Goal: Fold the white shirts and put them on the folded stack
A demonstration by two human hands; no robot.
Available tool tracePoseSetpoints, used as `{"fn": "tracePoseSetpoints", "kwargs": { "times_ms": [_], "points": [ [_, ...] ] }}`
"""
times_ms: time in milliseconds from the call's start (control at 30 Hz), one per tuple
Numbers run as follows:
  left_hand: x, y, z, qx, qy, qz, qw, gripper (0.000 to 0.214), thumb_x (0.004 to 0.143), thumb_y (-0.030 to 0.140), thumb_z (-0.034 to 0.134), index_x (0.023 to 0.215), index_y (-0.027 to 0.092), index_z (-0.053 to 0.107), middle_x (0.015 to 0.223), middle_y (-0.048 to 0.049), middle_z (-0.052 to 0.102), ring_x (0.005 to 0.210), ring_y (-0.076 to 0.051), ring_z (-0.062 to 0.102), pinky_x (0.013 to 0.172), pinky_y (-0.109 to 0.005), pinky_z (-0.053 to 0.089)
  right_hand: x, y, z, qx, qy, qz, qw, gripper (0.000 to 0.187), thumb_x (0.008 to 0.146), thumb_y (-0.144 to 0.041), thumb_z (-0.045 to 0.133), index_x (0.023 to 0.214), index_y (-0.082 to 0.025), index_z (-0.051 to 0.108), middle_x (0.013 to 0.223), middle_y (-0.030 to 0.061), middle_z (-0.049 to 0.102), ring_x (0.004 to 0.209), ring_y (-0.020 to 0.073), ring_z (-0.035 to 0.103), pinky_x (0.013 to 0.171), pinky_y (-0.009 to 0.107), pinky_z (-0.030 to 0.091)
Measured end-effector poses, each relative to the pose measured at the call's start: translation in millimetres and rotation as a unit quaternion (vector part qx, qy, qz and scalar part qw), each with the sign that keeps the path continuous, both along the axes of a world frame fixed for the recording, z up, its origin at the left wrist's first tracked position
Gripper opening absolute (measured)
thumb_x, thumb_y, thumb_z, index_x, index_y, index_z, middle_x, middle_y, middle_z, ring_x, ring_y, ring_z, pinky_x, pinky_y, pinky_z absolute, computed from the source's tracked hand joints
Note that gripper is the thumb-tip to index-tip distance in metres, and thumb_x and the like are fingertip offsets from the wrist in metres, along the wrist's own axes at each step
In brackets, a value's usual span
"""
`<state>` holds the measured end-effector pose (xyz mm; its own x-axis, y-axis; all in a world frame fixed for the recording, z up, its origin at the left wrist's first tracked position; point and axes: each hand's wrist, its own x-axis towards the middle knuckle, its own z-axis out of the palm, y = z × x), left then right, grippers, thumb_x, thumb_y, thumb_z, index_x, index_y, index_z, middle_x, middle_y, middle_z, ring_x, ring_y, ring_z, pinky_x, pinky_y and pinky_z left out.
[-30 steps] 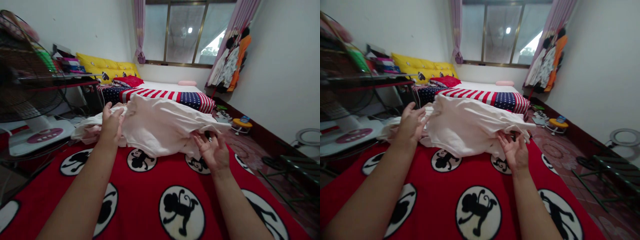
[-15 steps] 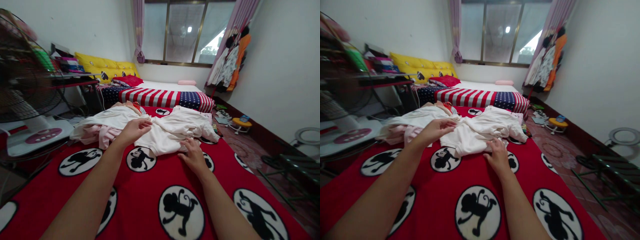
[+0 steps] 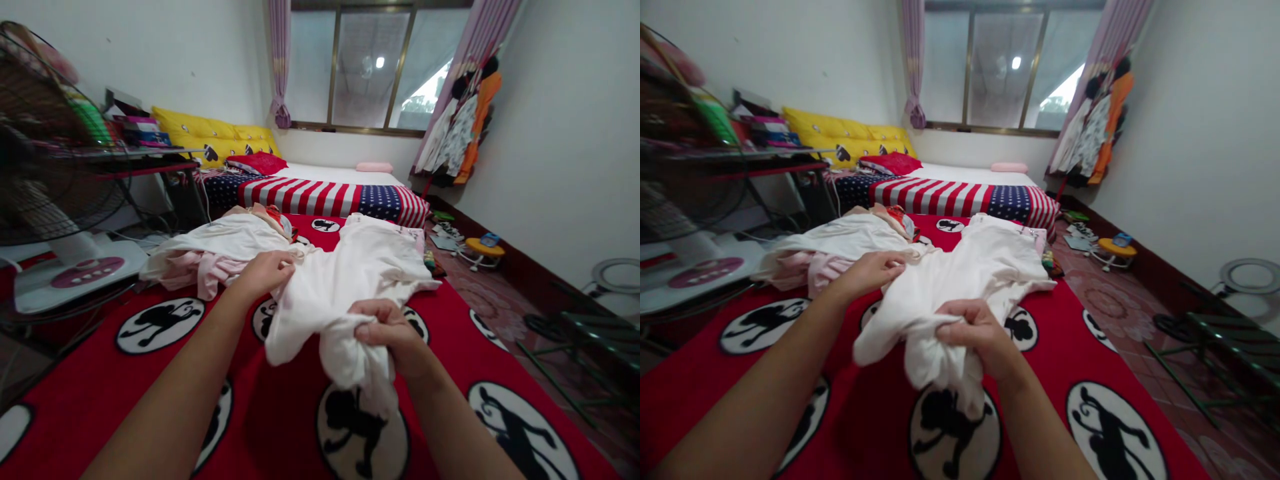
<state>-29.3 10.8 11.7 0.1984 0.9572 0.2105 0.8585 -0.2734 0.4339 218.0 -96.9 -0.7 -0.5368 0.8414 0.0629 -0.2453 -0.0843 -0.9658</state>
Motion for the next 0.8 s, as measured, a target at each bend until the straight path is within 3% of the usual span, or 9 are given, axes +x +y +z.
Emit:
{"fn": "tracePoseSetpoints", "kwargs": {
  "times_ms": [100,167,233,300,367,433,633,733,800],
  "points": [
    [-3.8,4.4,-3.7,0.009,-0.017,0.050,0.999,0.043,0.080,0.031,0.058,0.119,0.015,0.068,0.111,-0.0111,0.071,0.100,-0.026,0.066,0.085,-0.031,0.049,-10.4,-15.1,9.3,-0.011,-0.033,0.284,0.958,0.047,0.065,-0.044,0.082,0.093,-0.008,0.072,0.076,0.0067,0.070,0.067,0.0151,0.065,0.062,0.022,0.047],
    [-6.1,6.3,-6.9,-0.005,-0.022,0.052,0.998,0.047,0.080,0.032,0.059,0.122,0.014,0.065,0.113,-0.0125,0.070,0.099,-0.026,0.066,0.084,-0.030,0.050,-11.2,-13.1,11.2,0.018,-0.036,0.354,0.934,0.062,0.063,-0.051,0.082,0.106,-0.008,0.070,0.090,0.0123,0.073,0.080,0.0204,0.069,0.072,0.026,0.051],
    [-7.6,7.1,-9.7,-0.018,-0.019,0.044,0.999,0.046,0.081,0.034,0.058,0.122,0.014,0.065,0.113,-0.0124,0.070,0.097,-0.025,0.067,0.081,-0.029,0.050,-6.7,-2.1,7.8,0.060,-0.013,0.242,0.968,0.060,0.070,-0.054,0.076,0.112,-0.012,0.067,0.099,0.0138,0.073,0.083,0.0210,0.070,0.075,0.029,0.052],
    [-8.1,7.4,-12.1,-0.024,-0.002,0.035,0.999,0.047,0.081,0.036,0.059,0.122,0.014,0.065,0.115,-0.0119,0.069,0.098,-0.025,0.066,0.082,-0.029,0.049,1.9,14.3,-1.4,0.105,-0.026,0.020,0.994,0.045,0.077,-0.049,0.071,0.107,-0.015,0.068,0.102,0.0119,0.072,0.082,0.0179,0.069,0.074,0.028,0.052],
    [-7.9,8.0,-15.1,-0.023,0.019,0.018,0.999,0.054,0.078,0.038,0.064,0.127,0.015,0.061,0.114,-0.0107,0.069,0.099,-0.025,0.065,0.083,-0.029,0.048,12.5,31.9,-15.3,0.124,-0.081,-0.183,0.972,0.036,0.076,-0.042,0.073,0.102,-0.017,0.068,0.104,0.0100,0.071,0.081,0.0159,0.067,0.070,0.025,0.052],
    [-7.4,9.3,-19.5,-0.024,0.035,-0.005,0.999,0.069,0.072,0.040,0.071,0.135,0.016,0.054,0.113,-0.0097,0.068,0.100,-0.026,0.064,0.083,-0.029,0.048,22.6,47.3,-31.7,0.106,-0.120,-0.307,0.938,0.045,0.070,-0.040,0.076,0.107,-0.018,0.066,0.111,0.0101,0.068,0.081,0.0161,0.066,0.066,0.025,0.052],
    [-5.2,11.1,-34.2,-0.040,0.062,0.009,0.997,0.092,0.064,0.035,0.078,0.145,0.017,0.039,0.116,-0.0135,0.067,0.105,-0.030,0.062,0.083,-0.032,0.047,32.2,66.0,-68.9,0.103,-0.292,-0.376,0.873,0.086,0.066,-0.037,0.068,0.145,-0.023,0.036,0.143,0.0172,0.046,0.063,0.0135,0.063,0.058,0.032,0.052],
    [-4.3,10.2,-38.8,-0.026,0.041,0.016,0.999,0.073,0.065,0.031,0.075,0.133,0.016,0.055,0.117,-0.0157,0.067,0.108,-0.033,0.061,0.084,-0.035,0.046,28.8,62.7,-70.3,0.153,-0.435,-0.349,0.816,0.088,0.068,-0.030,0.065,0.148,-0.019,0.032,0.122,0.0136,0.062,0.070,0.0164,0.062,0.064,0.030,0.049],
    [-4.3,11.1,-41.7,-0.023,0.017,0.011,1.000,0.049,0.063,0.028,0.074,0.111,0.019,0.069,0.109,-0.0125,0.071,0.105,-0.033,0.063,0.084,-0.034,0.047,28.0,60.0,-67.0,0.201,-0.490,-0.329,0.782,0.069,0.069,-0.028,0.063,0.136,-0.015,0.051,0.101,0.0099,0.068,0.076,0.0191,0.062,0.069,0.030,0.046]
  ]
}}
